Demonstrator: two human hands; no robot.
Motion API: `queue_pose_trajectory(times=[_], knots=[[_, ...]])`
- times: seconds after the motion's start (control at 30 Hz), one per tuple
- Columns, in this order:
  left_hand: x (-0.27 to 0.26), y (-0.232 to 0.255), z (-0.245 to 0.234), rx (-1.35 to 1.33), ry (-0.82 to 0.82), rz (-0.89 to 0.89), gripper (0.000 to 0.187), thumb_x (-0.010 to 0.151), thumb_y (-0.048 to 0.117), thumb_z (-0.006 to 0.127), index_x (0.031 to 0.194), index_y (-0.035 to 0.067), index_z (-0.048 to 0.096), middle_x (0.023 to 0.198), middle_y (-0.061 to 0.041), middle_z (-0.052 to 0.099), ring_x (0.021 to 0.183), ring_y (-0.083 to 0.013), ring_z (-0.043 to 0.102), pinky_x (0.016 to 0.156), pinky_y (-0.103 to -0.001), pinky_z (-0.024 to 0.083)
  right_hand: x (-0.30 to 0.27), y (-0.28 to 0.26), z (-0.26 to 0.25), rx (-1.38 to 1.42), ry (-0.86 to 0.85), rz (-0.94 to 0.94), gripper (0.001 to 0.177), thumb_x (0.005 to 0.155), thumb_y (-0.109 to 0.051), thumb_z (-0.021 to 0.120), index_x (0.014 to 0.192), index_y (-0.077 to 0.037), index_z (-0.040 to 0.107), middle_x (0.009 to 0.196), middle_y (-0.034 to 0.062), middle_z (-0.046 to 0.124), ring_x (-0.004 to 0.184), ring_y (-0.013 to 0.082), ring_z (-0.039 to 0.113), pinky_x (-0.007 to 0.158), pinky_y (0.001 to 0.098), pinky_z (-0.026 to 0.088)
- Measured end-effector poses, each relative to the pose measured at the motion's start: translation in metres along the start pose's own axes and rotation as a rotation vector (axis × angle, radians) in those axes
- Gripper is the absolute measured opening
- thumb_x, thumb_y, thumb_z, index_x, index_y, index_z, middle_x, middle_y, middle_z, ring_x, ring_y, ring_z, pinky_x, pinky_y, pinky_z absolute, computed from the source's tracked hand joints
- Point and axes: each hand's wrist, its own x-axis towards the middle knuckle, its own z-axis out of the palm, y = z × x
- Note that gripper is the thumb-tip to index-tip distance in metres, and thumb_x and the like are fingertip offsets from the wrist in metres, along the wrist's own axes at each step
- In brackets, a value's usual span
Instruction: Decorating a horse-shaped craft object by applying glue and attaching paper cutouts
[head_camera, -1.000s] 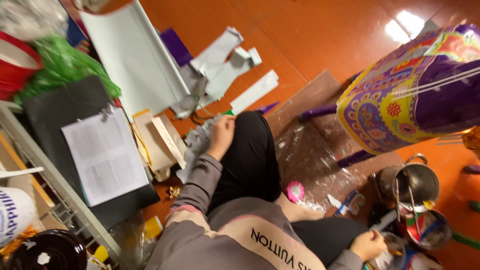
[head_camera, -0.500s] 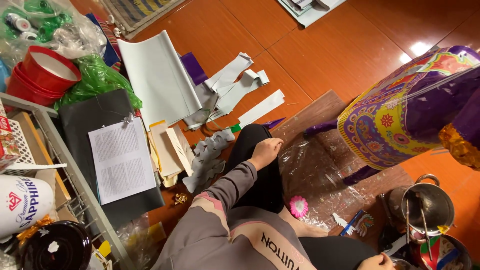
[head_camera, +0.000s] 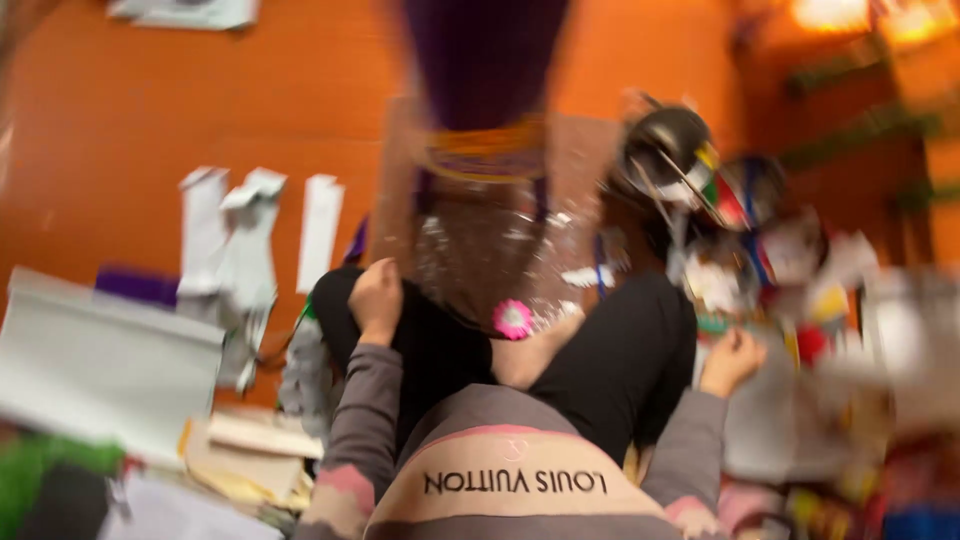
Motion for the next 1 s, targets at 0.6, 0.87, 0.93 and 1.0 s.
queue_pose_trajectory(times=[0.6, 0.87, 0.93, 1.0], knots=[[0.02, -0.004, -0.027, -0.172, -0.202, 0.023, 0.018, 0.101, 0.02, 0.058, 0.101, 0.011, 0.074, 0.087, -0.008, 0.073, 0.075, -0.031, 0.067, 0.064, -0.043, 0.049, 0.016, -0.141, 0.001, 0.273, -0.01, 0.36, 0.012, 0.087, 0.002, 0.053, 0.092, -0.002, 0.063, 0.097, 0.0145, 0.052, 0.088, 0.0333, 0.057, 0.084, 0.0402, 0.047], [0.019, 0.0, -0.031, -0.1, -0.158, -0.059, 0.018, 0.101, 0.018, 0.058, 0.099, 0.011, 0.075, 0.085, -0.009, 0.072, 0.071, -0.0301, 0.066, 0.06, -0.043, 0.049, 0.091, -0.199, 0.07, 0.283, -0.501, 0.333, 0.015, 0.095, -0.007, 0.049, 0.1, -0.001, 0.061, 0.134, 0.0122, 0.042, 0.089, 0.041, 0.06, 0.074, 0.0515, 0.047], [0.019, 0.001, -0.03, -0.109, -0.16, -0.063, 0.018, 0.102, 0.017, 0.058, 0.1, 0.01, 0.075, 0.086, -0.009, 0.072, 0.072, -0.0305, 0.066, 0.06, -0.043, 0.05, 0.103, -0.201, 0.076, 0.192, -0.655, 0.373, 0.012, 0.092, -0.006, 0.045, 0.095, -0.004, 0.058, 0.147, 0.0129, 0.033, 0.082, 0.0479, 0.059, 0.069, 0.0593, 0.044], [0.02, 0.001, -0.029, -0.116, -0.174, -0.073, 0.018, 0.101, 0.018, 0.058, 0.1, 0.012, 0.075, 0.086, -0.008, 0.073, 0.072, -0.0303, 0.066, 0.06, -0.043, 0.05, 0.105, -0.196, 0.09, 0.188, -0.77, 0.478, 0.032, 0.084, 0.003, 0.043, 0.114, -0.001, 0.053, 0.153, 0.0087, 0.03, 0.105, 0.0458, 0.059, 0.085, 0.059, 0.045]])
